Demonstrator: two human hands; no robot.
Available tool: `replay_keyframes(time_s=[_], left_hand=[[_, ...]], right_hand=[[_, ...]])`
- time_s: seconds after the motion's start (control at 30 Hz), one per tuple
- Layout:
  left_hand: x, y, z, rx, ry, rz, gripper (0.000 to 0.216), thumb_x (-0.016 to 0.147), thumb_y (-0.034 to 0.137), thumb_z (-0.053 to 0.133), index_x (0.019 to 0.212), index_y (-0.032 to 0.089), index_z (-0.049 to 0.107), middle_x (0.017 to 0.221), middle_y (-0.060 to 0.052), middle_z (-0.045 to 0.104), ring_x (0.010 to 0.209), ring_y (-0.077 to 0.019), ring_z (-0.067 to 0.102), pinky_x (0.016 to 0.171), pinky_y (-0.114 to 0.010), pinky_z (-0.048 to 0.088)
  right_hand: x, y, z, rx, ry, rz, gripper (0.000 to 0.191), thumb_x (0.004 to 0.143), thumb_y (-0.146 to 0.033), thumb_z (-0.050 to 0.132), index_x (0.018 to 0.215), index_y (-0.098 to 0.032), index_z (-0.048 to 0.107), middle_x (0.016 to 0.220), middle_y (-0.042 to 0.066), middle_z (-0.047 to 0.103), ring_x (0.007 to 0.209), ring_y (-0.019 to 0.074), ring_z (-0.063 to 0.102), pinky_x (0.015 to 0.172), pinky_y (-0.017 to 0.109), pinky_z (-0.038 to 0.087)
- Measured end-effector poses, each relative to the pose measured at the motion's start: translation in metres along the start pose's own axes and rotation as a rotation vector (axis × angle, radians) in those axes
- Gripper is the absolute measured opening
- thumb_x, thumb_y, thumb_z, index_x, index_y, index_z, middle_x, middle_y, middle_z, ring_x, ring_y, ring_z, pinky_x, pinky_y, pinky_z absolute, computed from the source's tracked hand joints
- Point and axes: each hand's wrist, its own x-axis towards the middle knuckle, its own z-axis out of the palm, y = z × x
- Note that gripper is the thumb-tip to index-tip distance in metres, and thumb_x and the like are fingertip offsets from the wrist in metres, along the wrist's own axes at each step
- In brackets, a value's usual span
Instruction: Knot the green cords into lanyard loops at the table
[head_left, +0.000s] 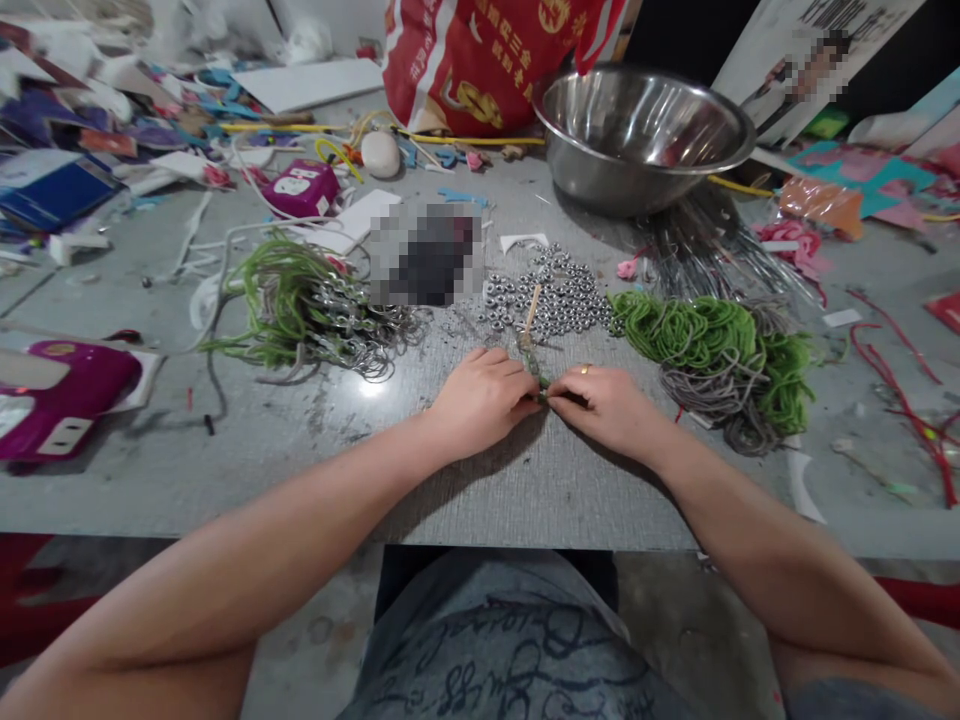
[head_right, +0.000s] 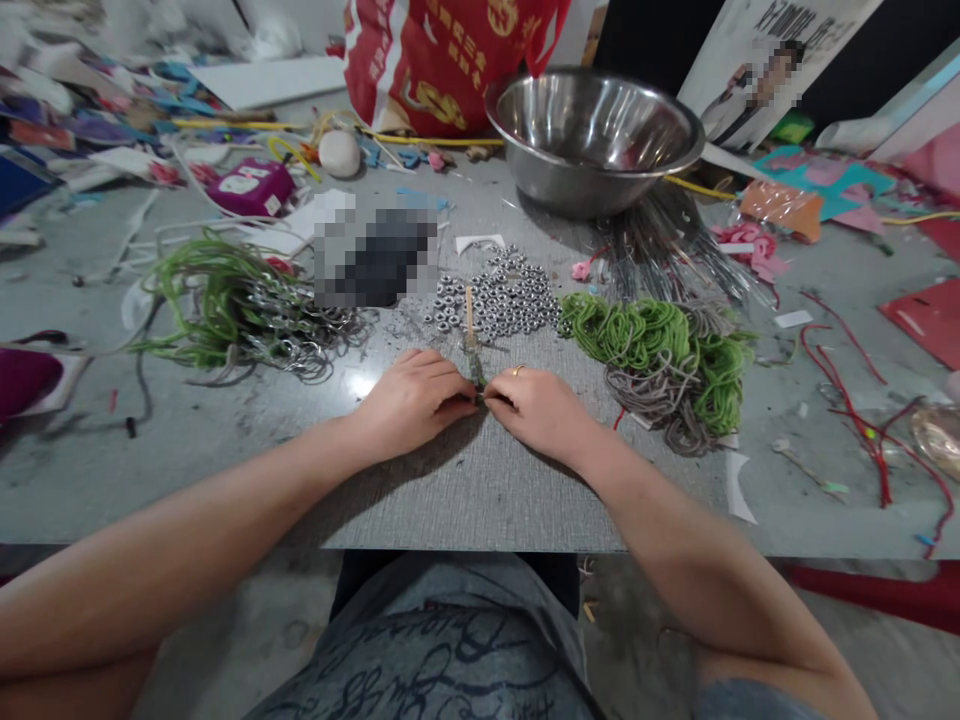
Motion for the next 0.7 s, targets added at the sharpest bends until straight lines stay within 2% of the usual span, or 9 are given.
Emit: replay_keyframes(time_s=[0.3,0.53,0.7], left_hand=[[0.001,-0.001,-0.001,-0.126,-0.06,-0.059,0.009,0.075,0.023,0.066,0.08,0.017,0.064,0.074,0.0,0.065,0.077,-0.0183,0.054,0.068,-0.03,0.037],[0.002,-0.001,-0.003,-0.229,-0.087,-0.099,0.008,0.074,0.022,0.064,0.081,0.016,0.063,0.072,0.0,0.064,0.072,-0.0159,0.051,0.068,-0.029,0.04],[0.001,-0.004,-0.008,-0.306,-0.054,-0.096,0.011,0.072,0.012,0.056,0.08,0.015,0.062,0.072,-0.001,0.065,0.071,-0.0144,0.053,0.069,-0.028,0.042]], right_hand=[[-0.001,-0.003,0.003,0.014,-0.029,0.042,0.014,0.084,-0.02,0.05,0.081,-0.018,0.064,0.073,0.003,0.062,0.07,0.0144,0.055,0.064,0.026,0.039],[-0.001,0.0,0.01,0.073,0.107,0.018,0.015,0.085,-0.022,0.052,0.081,-0.018,0.066,0.087,0.005,0.061,0.078,0.0157,0.056,0.07,0.028,0.042],[0.0,0.001,0.009,0.122,0.091,0.033,0.012,0.083,-0.021,0.055,0.081,-0.018,0.067,0.084,0.005,0.061,0.078,0.016,0.057,0.071,0.029,0.043]])
